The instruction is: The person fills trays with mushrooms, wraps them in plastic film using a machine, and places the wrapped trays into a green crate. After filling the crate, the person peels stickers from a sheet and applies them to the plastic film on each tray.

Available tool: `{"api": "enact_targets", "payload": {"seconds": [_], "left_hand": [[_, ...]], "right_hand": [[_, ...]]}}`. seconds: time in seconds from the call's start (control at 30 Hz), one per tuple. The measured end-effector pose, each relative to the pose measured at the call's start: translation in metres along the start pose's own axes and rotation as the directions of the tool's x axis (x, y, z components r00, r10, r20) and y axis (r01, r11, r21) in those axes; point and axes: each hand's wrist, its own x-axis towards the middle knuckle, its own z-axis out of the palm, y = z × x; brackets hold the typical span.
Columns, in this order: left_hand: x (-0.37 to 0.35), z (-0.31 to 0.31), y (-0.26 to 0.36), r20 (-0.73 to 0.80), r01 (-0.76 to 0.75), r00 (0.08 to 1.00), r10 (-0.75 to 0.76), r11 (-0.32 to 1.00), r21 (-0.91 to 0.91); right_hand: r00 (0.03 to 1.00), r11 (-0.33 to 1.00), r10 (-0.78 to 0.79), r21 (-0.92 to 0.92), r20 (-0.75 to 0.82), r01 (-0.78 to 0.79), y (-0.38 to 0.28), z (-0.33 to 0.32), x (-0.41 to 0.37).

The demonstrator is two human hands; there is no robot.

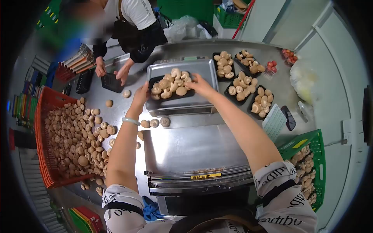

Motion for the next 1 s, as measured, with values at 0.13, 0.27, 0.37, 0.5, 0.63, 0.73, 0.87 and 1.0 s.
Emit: {"api": "enact_targets", "payload": {"seconds": [0.13, 0.27, 0.37, 0.5, 0.63, 0.73, 0.87, 1.0], "left_hand": [[0.015, 0.015, -0.002, -0.048, 0.031, 0.999, -0.019, 0.965, 0.262], [-0.009, 0.039, -0.003, -0.111, -0.057, 0.989, 0.094, 0.952, 0.3], [-0.068, 0.058, 0.012, -0.069, -0.138, 0.983, 0.169, 0.937, 0.319], [-0.159, 0.085, 0.018, 0.077, -0.18, 0.983, 0.164, 0.939, 0.292], [-0.231, 0.106, -0.021, 0.069, -0.08, 0.995, 0.066, 0.972, 0.221], [-0.262, 0.114, -0.034, 0.083, -0.121, 0.991, 0.104, 0.964, 0.235], [-0.276, 0.117, -0.035, 0.026, -0.277, 0.959, 0.283, 0.91, 0.308], [-0.277, 0.124, -0.005, 0.191, -0.532, 0.84, 0.507, 0.703, 0.472]], "right_hand": [[0.99, 0.99, -0.131, -0.062, -0.049, 0.128, 0.021, 0.016, 0.023], [0.981, 0.967, -0.162, -0.214, -0.105, 0.137, 0.011, -0.007, -0.017], [0.981, 0.971, -0.169, -0.189, -0.098, 0.148, -0.002, -0.029, -0.08], [0.994, 0.991, -0.082, -0.113, -0.068, 0.074, 0.009, -0.048, -0.181], [0.998, 0.989, 0.029, -0.141, -0.052, -0.036, 0.022, -0.049, -0.272], [0.994, 0.994, 0.054, -0.085, -0.098, -0.062, 0.026, -0.043, -0.309], [0.978, 0.925, -0.13, -0.376, -0.164, 0.06, 0.009, -0.046, -0.331], [0.941, 0.751, -0.31, -0.64, -0.132, 0.158, 0.008, -0.053, -0.334]]}}
